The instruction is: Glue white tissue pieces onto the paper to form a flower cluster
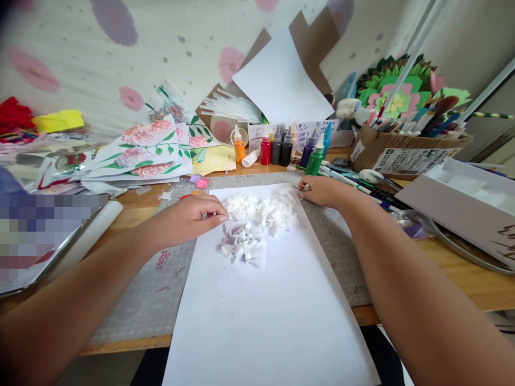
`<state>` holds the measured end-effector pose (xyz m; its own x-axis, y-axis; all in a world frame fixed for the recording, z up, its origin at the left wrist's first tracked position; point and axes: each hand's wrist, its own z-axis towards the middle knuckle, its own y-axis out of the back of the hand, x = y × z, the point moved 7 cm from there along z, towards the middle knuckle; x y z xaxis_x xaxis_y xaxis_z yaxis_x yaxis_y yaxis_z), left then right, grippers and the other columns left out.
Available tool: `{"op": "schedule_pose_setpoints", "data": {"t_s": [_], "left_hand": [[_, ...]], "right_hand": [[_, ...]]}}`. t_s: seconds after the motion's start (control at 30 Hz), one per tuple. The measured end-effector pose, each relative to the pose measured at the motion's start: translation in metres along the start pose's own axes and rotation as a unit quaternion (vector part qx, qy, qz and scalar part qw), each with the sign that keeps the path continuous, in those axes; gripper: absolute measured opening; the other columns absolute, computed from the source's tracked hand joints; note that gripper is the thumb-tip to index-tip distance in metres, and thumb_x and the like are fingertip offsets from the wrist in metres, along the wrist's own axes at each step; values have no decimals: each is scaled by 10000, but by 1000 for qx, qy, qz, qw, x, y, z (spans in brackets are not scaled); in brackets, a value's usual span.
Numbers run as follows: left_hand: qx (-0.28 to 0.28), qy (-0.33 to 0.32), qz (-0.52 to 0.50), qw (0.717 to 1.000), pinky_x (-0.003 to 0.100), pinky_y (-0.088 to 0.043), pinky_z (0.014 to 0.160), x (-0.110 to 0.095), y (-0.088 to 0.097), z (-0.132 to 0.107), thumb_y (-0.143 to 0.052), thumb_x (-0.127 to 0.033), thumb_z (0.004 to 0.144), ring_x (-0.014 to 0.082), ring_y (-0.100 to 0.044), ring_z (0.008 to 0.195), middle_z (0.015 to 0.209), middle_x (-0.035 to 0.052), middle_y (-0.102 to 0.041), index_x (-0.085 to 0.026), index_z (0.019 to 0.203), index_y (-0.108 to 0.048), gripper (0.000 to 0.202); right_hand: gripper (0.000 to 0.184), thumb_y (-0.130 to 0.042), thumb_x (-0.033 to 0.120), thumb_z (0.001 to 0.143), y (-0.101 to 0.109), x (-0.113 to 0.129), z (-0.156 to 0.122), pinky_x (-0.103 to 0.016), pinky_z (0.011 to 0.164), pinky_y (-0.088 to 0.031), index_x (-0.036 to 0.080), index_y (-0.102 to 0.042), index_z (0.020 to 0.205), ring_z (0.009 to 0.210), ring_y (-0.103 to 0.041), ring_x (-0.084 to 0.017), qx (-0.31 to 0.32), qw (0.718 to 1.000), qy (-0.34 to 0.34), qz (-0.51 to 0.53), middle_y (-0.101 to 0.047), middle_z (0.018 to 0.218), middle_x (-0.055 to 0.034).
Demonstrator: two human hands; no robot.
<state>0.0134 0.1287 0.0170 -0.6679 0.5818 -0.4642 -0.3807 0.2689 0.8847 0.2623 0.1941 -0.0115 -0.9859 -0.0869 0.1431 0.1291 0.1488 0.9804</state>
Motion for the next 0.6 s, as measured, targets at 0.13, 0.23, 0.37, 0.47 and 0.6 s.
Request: {"op": "schedule_pose_setpoints", "data": {"t_s": [0.13, 0.23, 0.37, 0.47, 0.6], "left_hand": [[-9, 14, -7, 1000, 271, -414, 721, 2, -1, 0, -414, -336, 811, 158, -542, 810, 907, 3, -600, -219, 866, -608, 233], [-11, 1, -10, 1000, 278, -417, 744, -4, -3, 0, -419, -365, 814, 165, -531, 868, 1012, 11, -577, -236, 993, -581, 273], [8, -45, 15, 999, 272, -413, 716, -20, -14, 2, -470, -375, 790, 159, -525, 819, 916, 14, -574, -217, 891, -609, 233], [-32, -32, 38, 998, 264, -401, 655, -23, -17, 6, -482, -319, 767, 157, -515, 773, 801, 8, -557, -191, 708, -591, 178], [-55, -1, 7, 998, 241, -386, 565, -17, -21, 8, -469, -230, 728, 123, -498, 661, 754, -5, -534, -178, 620, -544, 141]], "right_hand": [[97, -463, 255, 701, 2, 15, -3, -265, 578, -374, 187, -532, 707, 666, -547, -176, -6, 1000, 20, -8, -610, 725, -42], [87, -467, 252, 694, 5, 15, -5, -266, 552, -361, 187, -487, 640, 620, -526, -166, -20, 999, 35, 1, -593, 676, -34], [78, -434, 247, 722, 23, 11, -10, -274, 556, -358, 190, -447, 671, 654, -506, -169, -84, 996, 34, 23, -572, 732, -48], [94, -420, 285, 752, 39, 21, -19, -264, 518, -348, 199, -432, 716, 607, -472, -152, -142, 988, 32, 60, -539, 690, -29], [102, -477, 295, 733, 44, 67, -39, -224, 483, -329, 195, -478, 715, 527, -421, -106, -153, 966, 126, 168, -470, 589, 21]]}}
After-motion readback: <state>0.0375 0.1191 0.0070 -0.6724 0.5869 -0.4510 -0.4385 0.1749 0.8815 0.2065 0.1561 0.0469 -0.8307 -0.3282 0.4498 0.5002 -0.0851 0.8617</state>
